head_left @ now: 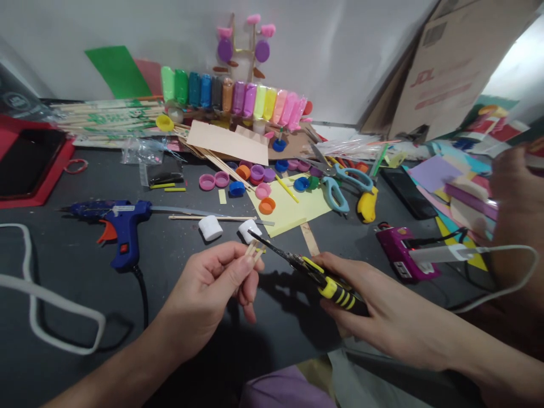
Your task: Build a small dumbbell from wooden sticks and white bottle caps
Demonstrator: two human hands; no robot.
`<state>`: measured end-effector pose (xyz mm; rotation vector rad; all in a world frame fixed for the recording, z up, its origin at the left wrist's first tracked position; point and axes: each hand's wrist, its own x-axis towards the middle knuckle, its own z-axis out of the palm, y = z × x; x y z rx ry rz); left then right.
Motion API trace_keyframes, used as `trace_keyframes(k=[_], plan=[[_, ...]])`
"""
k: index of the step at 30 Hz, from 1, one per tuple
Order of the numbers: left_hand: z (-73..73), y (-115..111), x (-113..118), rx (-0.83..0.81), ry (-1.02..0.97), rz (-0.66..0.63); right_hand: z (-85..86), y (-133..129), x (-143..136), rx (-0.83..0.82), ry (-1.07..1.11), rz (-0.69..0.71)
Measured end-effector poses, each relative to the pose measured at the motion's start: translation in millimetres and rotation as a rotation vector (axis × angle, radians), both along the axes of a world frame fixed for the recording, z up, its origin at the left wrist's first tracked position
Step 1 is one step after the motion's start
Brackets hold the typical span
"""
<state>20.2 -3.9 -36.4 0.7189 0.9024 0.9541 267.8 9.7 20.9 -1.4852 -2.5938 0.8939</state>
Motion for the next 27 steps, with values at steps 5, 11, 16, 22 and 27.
trace_keyframes(k=[5,11,16,22,27], plan=[[1.9,-2,1,0.038,0.048,0.015,-4.1,0,-3,0.045,0.016,0.013],[-0.5,4,3,-0.024,0.032,0.052,-17.3,5,-7,0.041,0.025,-0.051],[0.5,5,2,-0.006,-0.011,0.071,-19.0,16,1,0.091,0.106,-0.157],[2.3,-1,2,0.073,-0.012,0.108,-12.4,8,7,0.137,0.092,-0.066],[5.2,-1,3,0.109,0.102,0.175,-8.2,1,2,0.206,0.097,0.027]])
